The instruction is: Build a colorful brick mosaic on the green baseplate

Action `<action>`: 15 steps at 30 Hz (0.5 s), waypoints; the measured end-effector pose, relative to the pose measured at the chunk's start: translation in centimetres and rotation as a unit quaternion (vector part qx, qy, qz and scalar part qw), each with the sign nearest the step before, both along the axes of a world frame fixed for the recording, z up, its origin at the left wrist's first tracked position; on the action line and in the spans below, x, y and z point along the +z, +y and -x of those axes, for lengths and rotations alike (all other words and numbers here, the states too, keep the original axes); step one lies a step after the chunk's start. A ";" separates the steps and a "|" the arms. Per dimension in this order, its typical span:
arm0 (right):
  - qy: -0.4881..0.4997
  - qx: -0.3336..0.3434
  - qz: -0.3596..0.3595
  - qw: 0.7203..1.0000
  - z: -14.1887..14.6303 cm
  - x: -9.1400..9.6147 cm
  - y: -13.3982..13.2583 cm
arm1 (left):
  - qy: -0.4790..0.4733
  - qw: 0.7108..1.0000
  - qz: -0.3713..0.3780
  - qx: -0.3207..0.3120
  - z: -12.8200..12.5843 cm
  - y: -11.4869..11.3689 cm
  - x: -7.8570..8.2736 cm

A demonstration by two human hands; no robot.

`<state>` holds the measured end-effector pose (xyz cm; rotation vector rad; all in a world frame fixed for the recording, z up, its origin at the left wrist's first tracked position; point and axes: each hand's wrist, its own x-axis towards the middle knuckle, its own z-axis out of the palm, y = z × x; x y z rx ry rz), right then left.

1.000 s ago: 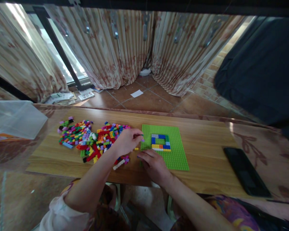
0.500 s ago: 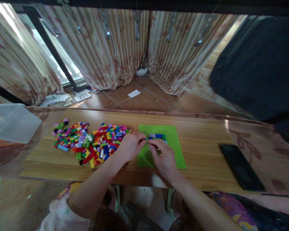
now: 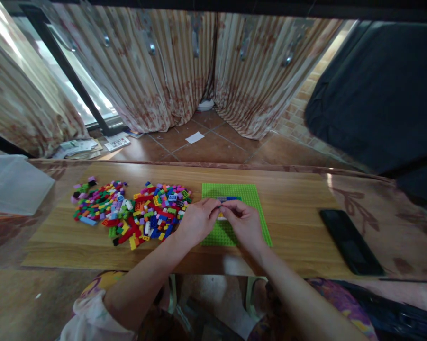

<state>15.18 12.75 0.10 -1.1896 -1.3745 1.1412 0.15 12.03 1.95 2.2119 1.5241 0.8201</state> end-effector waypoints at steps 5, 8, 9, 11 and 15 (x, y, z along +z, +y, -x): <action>-0.013 -0.009 0.004 1.000 -0.7 0.1 0.5 | -0.074 0.997 0.016 0.013 -0.9 0.1 -0.3; -0.059 -0.011 -0.023 0.998 -1.0 0.2 0.6 | -0.119 0.992 0.030 0.024 -1.1 0.2 -0.5; -0.072 -0.009 -0.030 0.997 -1.1 0.2 0.5 | -0.133 0.990 0.037 0.029 -1.2 0.2 -0.6; -0.085 -0.004 -0.036 0.996 -1.1 0.1 0.5 | -0.161 0.985 0.052 0.038 -1.3 0.3 -0.6; -0.080 -0.009 -0.033 0.996 -1.0 0.1 0.4 | -0.249 0.962 0.106 0.050 -1.5 0.5 -0.8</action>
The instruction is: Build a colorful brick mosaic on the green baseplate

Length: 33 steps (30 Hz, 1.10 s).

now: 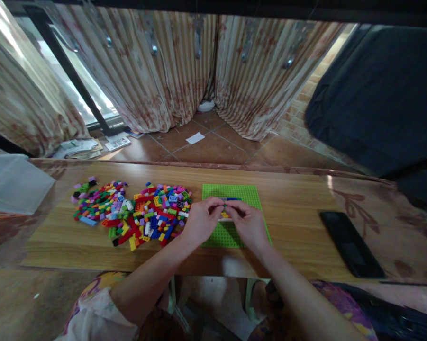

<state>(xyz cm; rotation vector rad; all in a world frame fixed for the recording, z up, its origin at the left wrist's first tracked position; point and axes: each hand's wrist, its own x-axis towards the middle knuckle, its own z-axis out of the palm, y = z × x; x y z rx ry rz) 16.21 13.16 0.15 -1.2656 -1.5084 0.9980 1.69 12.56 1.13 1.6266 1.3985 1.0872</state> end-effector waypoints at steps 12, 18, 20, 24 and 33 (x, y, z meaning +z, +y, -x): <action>-0.168 -0.041 -0.140 0.975 -1.8 -0.3 1.9 | 0.086 0.995 0.018 0.037 0.7 0.4 0.3; -0.235 -0.033 -0.168 0.957 -1.1 -1.7 2.2 | 0.156 0.987 0.000 0.034 0.5 0.2 0.3; -0.248 -0.035 -0.173 0.952 -0.9 -2.2 2.2 | 0.176 0.984 -0.001 0.031 0.4 0.1 0.2; -0.258 -0.047 -0.176 0.949 -0.9 -2.6 2.4 | 0.202 0.979 0.005 0.021 0.4 -0.1 0.1; -0.253 -0.061 -0.170 0.950 -0.9 -2.7 2.6 | 0.232 0.973 -0.009 0.006 0.1 -0.5 -0.2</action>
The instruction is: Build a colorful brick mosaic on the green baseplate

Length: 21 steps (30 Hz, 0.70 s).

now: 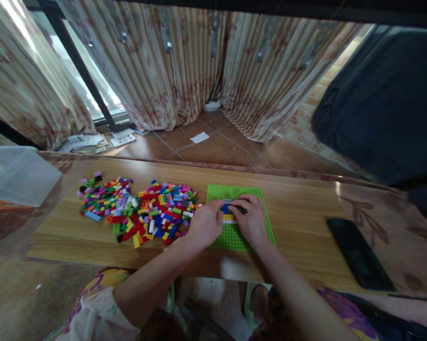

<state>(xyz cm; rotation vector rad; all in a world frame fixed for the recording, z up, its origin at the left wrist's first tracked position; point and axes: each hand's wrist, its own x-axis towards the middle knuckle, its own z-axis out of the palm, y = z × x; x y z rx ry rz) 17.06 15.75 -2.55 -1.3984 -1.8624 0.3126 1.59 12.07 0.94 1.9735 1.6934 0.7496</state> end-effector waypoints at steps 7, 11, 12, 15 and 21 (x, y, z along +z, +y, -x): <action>-0.001 0.012 -0.010 1.000 0.0 -0.1 -0.1 | 0.005 1.000 0.002 -0.008 0.0 0.0 0.1; -0.002 0.018 -0.010 1.000 -0.1 -0.1 -0.2 | 0.013 1.000 -0.001 -0.012 0.0 0.0 0.0; -0.004 0.019 -0.011 1.000 -0.1 -0.1 -0.2 | 0.016 1.000 -0.003 -0.013 0.0 0.0 -0.1; -0.010 0.020 -0.014 1.000 0.0 -0.1 -0.2 | 0.025 1.000 -0.010 -0.013 0.0 -0.1 -0.3; -0.072 0.020 -0.030 0.997 0.2 0.1 -0.5 | 0.044 0.999 -0.011 -0.022 -0.1 -0.1 -0.6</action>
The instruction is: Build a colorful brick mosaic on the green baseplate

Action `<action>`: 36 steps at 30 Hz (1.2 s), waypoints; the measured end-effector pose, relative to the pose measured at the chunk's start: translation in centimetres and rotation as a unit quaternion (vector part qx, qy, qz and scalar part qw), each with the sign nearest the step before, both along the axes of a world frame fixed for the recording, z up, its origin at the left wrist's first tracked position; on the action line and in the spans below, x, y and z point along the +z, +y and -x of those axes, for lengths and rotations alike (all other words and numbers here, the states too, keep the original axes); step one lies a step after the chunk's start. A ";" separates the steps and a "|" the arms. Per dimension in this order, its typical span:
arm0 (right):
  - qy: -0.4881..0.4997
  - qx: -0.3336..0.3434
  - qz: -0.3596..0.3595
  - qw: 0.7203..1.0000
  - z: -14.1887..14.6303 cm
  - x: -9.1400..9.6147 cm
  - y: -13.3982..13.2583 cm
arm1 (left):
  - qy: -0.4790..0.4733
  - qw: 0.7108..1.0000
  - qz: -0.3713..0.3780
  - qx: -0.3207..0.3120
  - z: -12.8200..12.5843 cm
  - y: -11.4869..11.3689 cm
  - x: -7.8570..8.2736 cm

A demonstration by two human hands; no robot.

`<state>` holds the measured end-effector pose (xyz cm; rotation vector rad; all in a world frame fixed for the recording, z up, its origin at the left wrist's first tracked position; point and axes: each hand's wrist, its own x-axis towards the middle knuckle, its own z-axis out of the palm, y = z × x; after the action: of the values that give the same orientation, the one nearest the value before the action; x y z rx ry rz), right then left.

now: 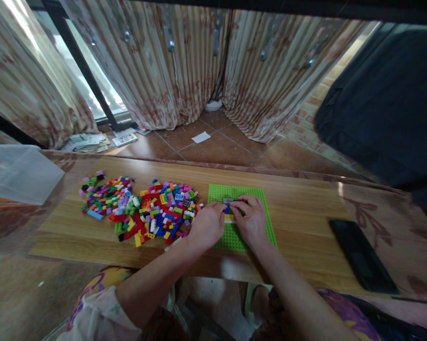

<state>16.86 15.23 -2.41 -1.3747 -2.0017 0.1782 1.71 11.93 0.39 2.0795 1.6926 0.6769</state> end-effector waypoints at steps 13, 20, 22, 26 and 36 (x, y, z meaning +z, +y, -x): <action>-0.187 0.019 0.011 0.982 0.5 2.0 -1.8 | 0.037 0.999 0.023 -0.021 0.0 -0.2 0.4; -0.266 0.016 0.016 0.964 1.0 2.4 -2.7 | 0.052 0.998 0.017 -0.024 -0.1 -0.2 0.2; -0.260 0.020 0.018 0.965 0.9 2.3 -2.7 | 0.050 0.998 0.014 -0.024 -0.1 -0.2 0.1; -0.189 0.028 0.025 0.981 0.5 1.6 -2.3 | 0.016 1.000 -0.013 -0.021 0.2 -0.1 0.2; -0.025 0.089 0.119 0.989 -2.0 2.4 -0.9 | -0.022 0.993 -0.062 0.093 5.7 1.9 3.1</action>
<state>18.89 14.37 -0.01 -1.3545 -2.2012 0.4821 -4.03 13.86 3.50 1.9874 1.8783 0.9004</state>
